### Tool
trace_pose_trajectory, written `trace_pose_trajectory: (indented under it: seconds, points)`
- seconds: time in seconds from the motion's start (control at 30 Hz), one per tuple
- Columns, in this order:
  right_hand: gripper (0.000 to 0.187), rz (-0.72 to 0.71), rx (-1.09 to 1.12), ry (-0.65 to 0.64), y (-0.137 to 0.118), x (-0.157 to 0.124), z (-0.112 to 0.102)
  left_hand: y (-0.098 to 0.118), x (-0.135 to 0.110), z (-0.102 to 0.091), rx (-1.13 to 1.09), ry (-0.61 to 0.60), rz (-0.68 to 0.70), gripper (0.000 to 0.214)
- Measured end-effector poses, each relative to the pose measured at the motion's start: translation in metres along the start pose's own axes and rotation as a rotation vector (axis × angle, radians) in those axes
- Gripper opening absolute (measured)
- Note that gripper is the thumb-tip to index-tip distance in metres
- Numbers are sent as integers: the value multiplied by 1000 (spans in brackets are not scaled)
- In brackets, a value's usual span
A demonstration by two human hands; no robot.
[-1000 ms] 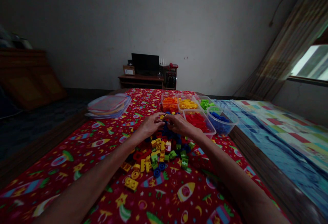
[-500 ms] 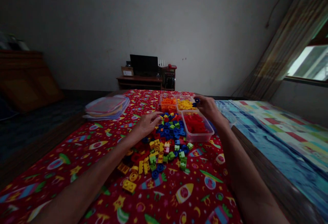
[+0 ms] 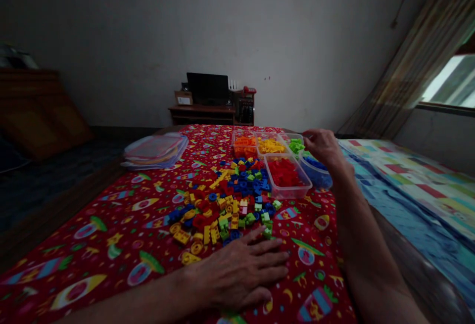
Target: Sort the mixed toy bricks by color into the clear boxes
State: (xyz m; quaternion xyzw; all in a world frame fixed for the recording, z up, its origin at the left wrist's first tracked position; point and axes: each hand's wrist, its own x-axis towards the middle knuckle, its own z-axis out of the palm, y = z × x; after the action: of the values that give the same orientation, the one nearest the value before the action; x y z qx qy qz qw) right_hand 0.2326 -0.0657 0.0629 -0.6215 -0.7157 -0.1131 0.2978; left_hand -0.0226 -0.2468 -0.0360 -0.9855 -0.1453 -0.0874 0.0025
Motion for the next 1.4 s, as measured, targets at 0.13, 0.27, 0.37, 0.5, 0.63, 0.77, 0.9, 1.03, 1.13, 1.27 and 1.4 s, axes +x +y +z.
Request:
trace_pose_trajectory:
  seconds: [0.13, 0.27, 0.37, 0.5, 0.63, 0.77, 0.9, 1.03, 1.13, 1.27, 1.4]
  points:
    - [32, -57, -22, -12, -22, -4, 1, -24, 3, 7, 122, 39, -70, 39]
    - [32, -113, -59, -61, -32, -8, 7, -57, 10, 5, 289, 46, -55, 28]
    - [32, -168, -97, -104, -41, -11, 13, -73, 10, -1, 346, 36, -83, 19]
    - [33, -225, -147, -205, -59, -17, 18, -91, 4, -10, 291, 33, -155, 23]
    - [32, -320, -131, -287, -81, -27, 20, -115, -7, -18, 164, 98, -236, 30]
    - [31, -373, -140, -356, -95, -34, 18, -131, -27, -25, 112, 194, -377, 33]
    - [29, -350, -110, -377, -97, -34, 18, -115, -59, -31, 142, 207, -533, 42]
    - [28, -342, -92, -387, -98, -36, 18, -73, -96, -27, 134, 106, -494, 55]
    - [29, -383, -94, -394, -103, -39, 18, -49, -116, -17, 125, -18, -453, 64]
    - [28, -435, -113, -405, -110, -43, 19, -52, -119, -2, 137, -18, -429, 61]
    - [30, -438, -128, -406, -108, -43, 28, -84, -100, 6, 175, 87, -502, 49]
